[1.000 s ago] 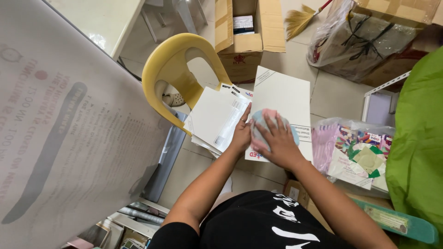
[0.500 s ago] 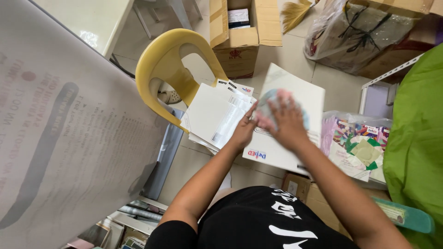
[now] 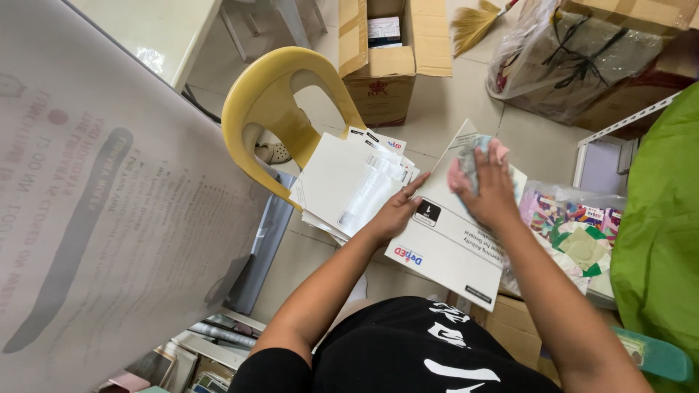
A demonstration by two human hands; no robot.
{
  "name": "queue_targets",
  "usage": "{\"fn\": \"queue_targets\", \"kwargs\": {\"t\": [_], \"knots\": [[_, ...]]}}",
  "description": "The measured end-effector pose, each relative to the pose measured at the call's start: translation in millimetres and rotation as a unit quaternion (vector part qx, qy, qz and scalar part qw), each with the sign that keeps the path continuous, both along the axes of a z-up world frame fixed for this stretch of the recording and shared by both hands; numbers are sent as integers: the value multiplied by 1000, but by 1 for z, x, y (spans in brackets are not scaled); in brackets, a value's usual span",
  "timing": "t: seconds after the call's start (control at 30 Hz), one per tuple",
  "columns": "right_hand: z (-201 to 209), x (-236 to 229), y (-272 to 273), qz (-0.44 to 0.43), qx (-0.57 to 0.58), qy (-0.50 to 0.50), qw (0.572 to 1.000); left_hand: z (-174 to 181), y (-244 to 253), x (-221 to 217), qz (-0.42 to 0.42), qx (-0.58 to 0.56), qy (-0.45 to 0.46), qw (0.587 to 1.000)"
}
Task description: The person wipes the covers of several white paper booklets with a cloth while standing in a storage area. They then gather the booklets, move to a nearby shelf, and place them into a purple bin before returning to the chair to continue wiping more booklets.
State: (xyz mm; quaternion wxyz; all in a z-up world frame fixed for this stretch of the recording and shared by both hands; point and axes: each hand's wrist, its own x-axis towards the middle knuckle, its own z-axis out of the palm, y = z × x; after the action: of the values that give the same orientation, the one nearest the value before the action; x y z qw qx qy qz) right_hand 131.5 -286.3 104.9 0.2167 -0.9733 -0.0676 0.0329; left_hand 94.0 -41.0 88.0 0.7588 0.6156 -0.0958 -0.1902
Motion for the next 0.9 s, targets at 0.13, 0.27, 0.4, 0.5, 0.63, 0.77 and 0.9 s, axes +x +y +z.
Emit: {"fn": "queue_targets", "kwargs": {"t": [0.13,0.27,0.4,0.5,0.63,0.77,0.9], "knots": [[-2,-32,46,116,58,-32,991,-6,-7,12,59,-26,66,996],[24,-72,63,185,74,14,980,-36,6,19,138,-64,113,982],[35,-89,48,200,113,22,973,-62,7,24,201,-121,153,960],[38,-99,35,131,172,17,976,-29,5,22,201,-130,239,941],[52,-103,16,20,241,6,970,33,8,20,115,-48,309,943],[-63,-105,-72,-105,396,29,912,-68,21,35,93,74,153,981],[-22,-105,-81,-166,632,50,755,-55,33,41,103,206,1,973]]}}
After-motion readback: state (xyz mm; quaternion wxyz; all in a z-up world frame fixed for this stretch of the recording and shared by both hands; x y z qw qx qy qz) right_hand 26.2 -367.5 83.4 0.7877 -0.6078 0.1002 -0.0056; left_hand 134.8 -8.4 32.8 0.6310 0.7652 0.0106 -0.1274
